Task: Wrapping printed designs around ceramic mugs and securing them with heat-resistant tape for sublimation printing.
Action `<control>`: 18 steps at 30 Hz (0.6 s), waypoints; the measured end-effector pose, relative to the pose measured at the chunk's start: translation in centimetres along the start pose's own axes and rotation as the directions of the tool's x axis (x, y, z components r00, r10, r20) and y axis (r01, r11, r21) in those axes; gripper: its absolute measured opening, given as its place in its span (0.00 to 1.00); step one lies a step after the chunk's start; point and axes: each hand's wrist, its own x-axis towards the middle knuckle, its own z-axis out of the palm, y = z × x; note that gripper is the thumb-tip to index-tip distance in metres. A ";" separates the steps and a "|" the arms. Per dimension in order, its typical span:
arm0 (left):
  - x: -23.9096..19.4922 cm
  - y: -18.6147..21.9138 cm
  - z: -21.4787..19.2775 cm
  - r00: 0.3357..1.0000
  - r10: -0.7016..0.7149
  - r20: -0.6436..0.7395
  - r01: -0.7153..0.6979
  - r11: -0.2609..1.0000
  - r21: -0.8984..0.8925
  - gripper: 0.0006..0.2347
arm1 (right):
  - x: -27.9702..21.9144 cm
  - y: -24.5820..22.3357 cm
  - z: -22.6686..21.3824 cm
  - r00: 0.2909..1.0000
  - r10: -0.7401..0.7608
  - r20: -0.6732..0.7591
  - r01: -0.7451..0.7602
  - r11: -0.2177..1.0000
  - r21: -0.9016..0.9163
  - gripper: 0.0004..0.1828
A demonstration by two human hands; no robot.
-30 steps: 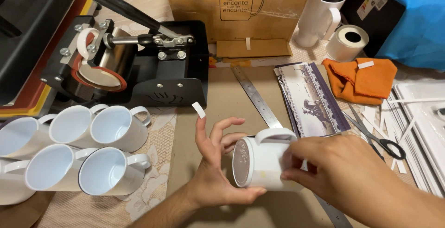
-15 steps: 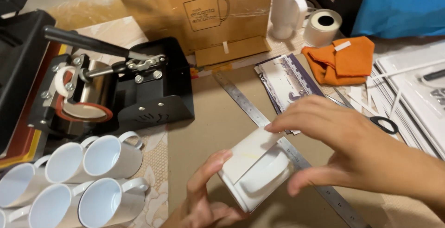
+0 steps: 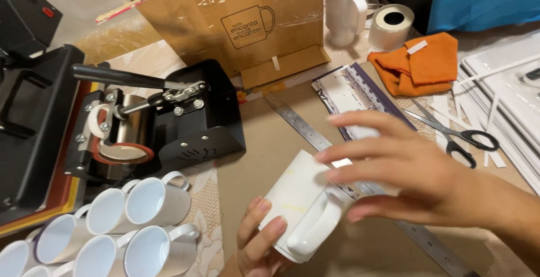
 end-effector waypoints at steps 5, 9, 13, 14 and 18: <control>0.6 -0.4 0.9 0.962 -0.026 -0.272 0.057 0.992 0.109 0.16 | -0.6 0.4 0.8 0.932 0.180 -0.315 -0.192 0.981 -0.008 0.21; 0.4 -1.7 0.8 0.911 0.059 -0.409 0.017 0.983 0.180 0.27 | -0.3 0.6 1.4 0.942 0.103 -0.321 -0.105 0.994 0.012 0.20; 1.9 -1.4 -0.7 0.987 -0.113 -0.111 0.130 0.978 0.160 0.41 | -0.3 0.8 2.8 0.973 0.192 -0.126 -0.176 0.976 0.130 0.30; 2.7 -1.0 -0.1 0.927 -0.326 -0.187 0.334 0.942 0.015 0.56 | -0.4 1.0 3.4 0.951 0.300 -0.071 -0.287 0.945 0.159 0.36; 1.3 -2.1 0.3 0.853 -0.520 -0.040 0.435 0.753 -0.494 0.58 | -1.6 3.7 5.6 0.687 0.700 0.195 -0.674 0.512 0.533 0.43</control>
